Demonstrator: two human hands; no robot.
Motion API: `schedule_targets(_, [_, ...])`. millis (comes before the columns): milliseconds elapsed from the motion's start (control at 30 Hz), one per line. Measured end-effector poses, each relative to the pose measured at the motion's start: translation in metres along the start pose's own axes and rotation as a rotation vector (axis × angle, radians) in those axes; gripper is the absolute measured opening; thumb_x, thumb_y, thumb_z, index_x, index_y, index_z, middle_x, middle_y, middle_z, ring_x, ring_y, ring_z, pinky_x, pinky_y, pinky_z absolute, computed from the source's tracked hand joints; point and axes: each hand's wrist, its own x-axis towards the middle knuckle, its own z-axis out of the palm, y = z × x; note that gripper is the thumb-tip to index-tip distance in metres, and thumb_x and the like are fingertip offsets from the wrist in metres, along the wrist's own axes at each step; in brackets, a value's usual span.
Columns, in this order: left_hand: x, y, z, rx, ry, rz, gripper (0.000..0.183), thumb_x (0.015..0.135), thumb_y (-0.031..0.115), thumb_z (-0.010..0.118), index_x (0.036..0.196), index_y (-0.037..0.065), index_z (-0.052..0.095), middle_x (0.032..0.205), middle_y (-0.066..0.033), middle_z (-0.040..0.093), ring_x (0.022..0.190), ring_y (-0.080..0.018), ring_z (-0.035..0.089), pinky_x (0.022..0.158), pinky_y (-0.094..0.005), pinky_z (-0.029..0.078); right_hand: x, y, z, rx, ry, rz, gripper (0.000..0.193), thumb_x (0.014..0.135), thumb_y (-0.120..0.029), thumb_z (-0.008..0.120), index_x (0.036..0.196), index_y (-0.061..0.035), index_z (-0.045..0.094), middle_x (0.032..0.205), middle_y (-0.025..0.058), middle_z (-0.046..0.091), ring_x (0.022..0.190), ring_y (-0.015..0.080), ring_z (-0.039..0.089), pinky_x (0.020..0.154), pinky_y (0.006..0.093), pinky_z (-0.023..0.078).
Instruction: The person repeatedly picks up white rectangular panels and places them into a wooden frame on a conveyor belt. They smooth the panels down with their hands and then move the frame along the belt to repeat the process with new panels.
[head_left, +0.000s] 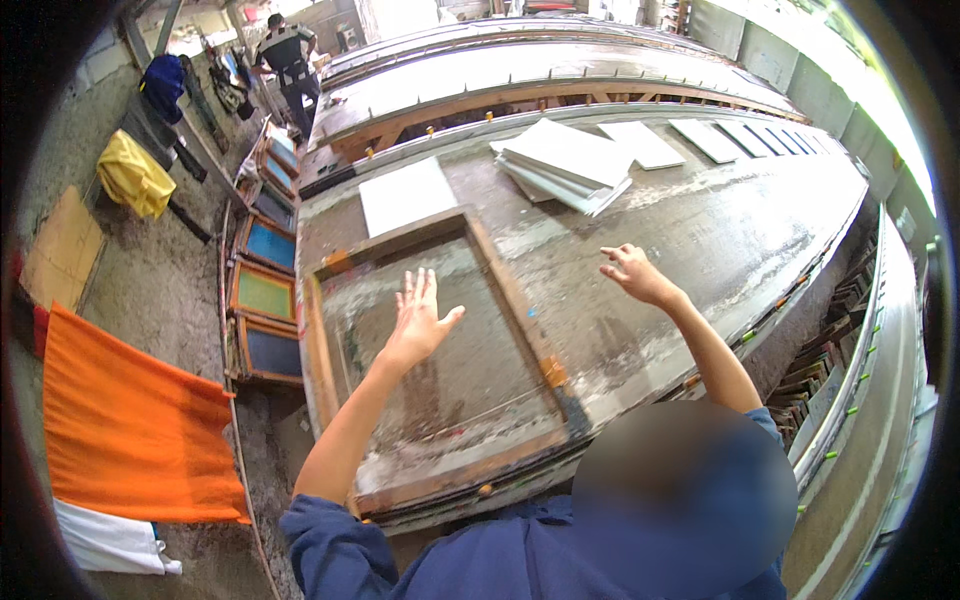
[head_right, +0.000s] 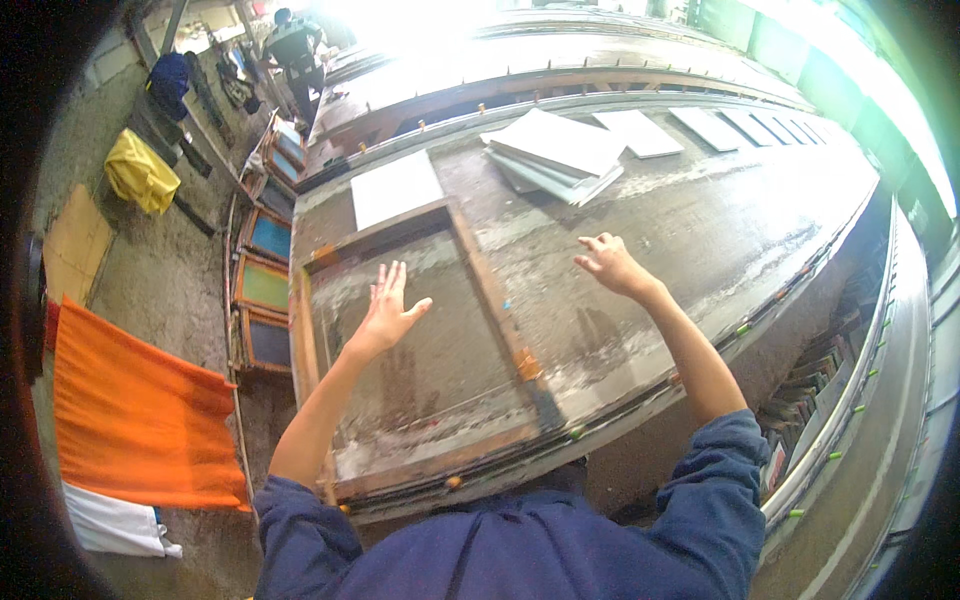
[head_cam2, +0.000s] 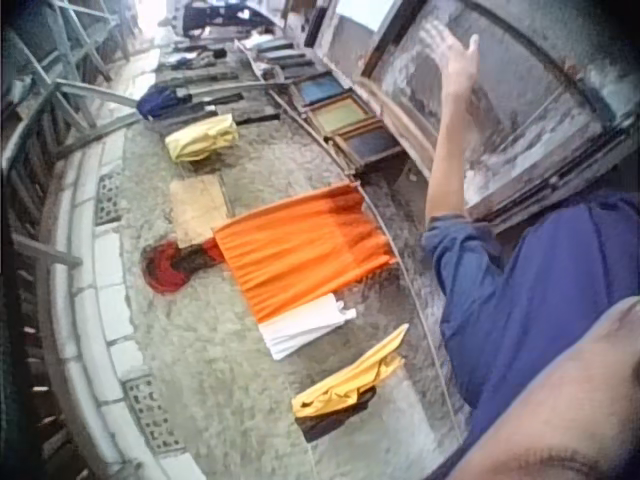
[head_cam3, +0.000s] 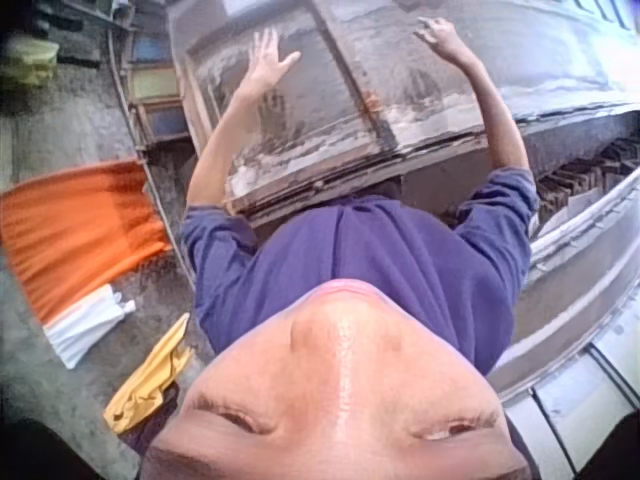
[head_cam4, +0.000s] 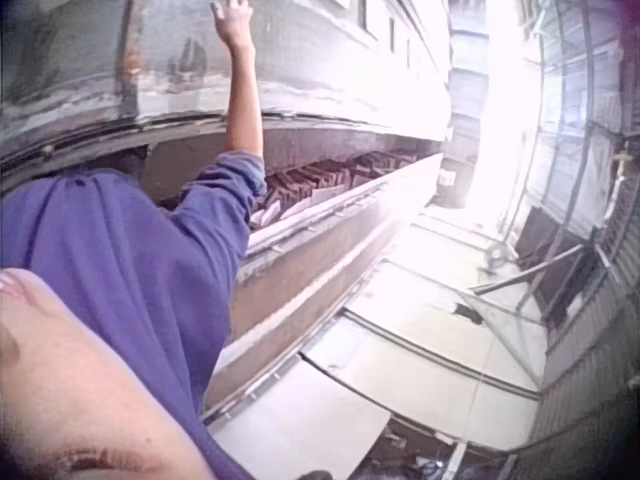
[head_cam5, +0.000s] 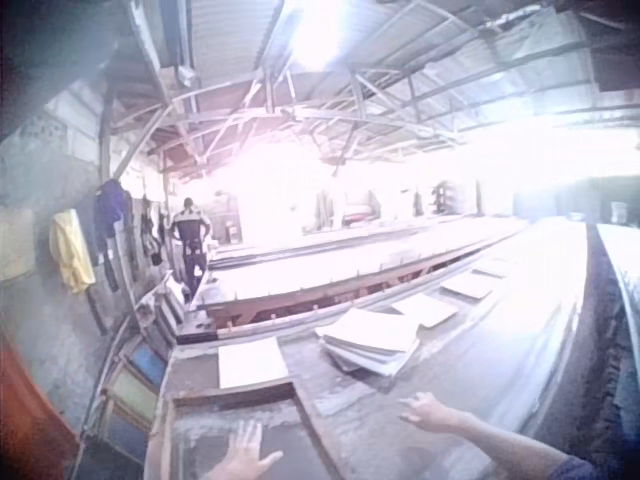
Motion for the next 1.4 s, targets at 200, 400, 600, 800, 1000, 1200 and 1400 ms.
schedule_targets(200, [0.124,0.105,0.068,-0.52,0.185,0.24,0.051,0.086,0.021,0.058,0.129,-0.002,0.044,0.124,-0.0175,0.054,0.115,-0.0259,0.052,0.097,-0.0329,0.04,0.055,0.144,-0.036,0.771,0.172,0.28,0.044,0.091,-0.023,0.054,0.125,0.0033,0.043,0.103,0.0186,0.058,0.084,0.0235,0.063,0.072,0.0323,0.051])
schedule_targets(400, [0.24,0.164,0.138,-0.941,0.261,-0.011,0.042,0.089,0.012,0.053,0.129,0.001,0.045,0.121,-0.0103,0.055,0.105,-0.0165,0.056,0.087,-0.0279,0.046,0.138,0.154,0.012,1.492,0.149,0.512,0.068,0.087,-0.016,0.06,0.134,0.0028,0.015,0.102,0.0214,0.055,0.08,0.0255,0.062,0.07,0.0343,0.055])
schedule_targets(600, [0.287,0.203,0.172,-1.055,0.26,-0.048,0.046,0.089,0.009,0.053,0.133,0.003,0.038,0.128,-0.0107,0.049,0.108,-0.0172,0.054,0.085,-0.0262,0.047,0.182,0.162,0.021,1.651,0.392,0.591,0.066,0.084,-0.001,0.059,0.132,-0.0003,0.013,0.104,0.0191,0.05,0.082,0.0263,0.06,0.063,0.0333,0.058])
schedule_targets(800, [0.278,0.213,0.166,-1.118,0.251,-0.066,0.053,0.09,0.011,0.053,0.138,0.004,0.03,0.132,-0.0124,0.043,0.115,-0.0183,0.049,0.092,-0.0292,0.045,0.183,0.152,-0.002,1.55,0.448,0.501,0.057,0.082,0.004,0.057,0.13,0.0067,0.027,0.106,0.0204,0.051,0.088,0.0227,0.059,0.067,0.029,0.058])
schedule_targets(1000, [0.202,0.176,0.086,-1.658,0.502,-0.096,0.07,0.091,0.048,0.045,0.139,0.005,0.017,0.132,-0.0192,0.038,0.118,-0.0301,0.046,0.1,-0.0433,0.04,0.106,0.116,-0.088,1.448,0.207,0.175,0.066,0.084,-0.006,0.059,0.138,0.0062,0.023,0.098,0.0161,0.055,0.085,0.0171,0.058,0.072,0.0237,0.052])
schedule_targets(1200, [0.077,0.091,-0.003,-1.726,0.633,-0.025,0.062,0.087,0.058,0.045,0.121,0.009,0.028,0.12,-0.0155,0.05,0.112,-0.0277,0.049,0.092,-0.0383,0.045,0.053,0.064,-0.119,1.337,-0.008,-0.002,0.057,0.087,-0.011,0.055,0.138,-0.0003,0.032,0.083,-0.0002,0.049,0.073,0.0054,0.05,0.063,0.0195,0.045])
schedule_targets(1400, [-0.039,0.003,-0.018,-1.308,0.686,-0.144,0.056,0.091,0.04,0.05,0.132,0.006,0.031,0.109,-0.0087,0.052,0.091,-0.0155,0.057,0.073,-0.0297,0.05,0.064,-0.055,-0.065,1.369,-0.207,-0.061,0.053,0.087,-0.022,0.055,0.135,-0.0047,0.04,0.098,0.0037,0.05,0.09,0.0114,0.052,0.079,0.0254,0.044])
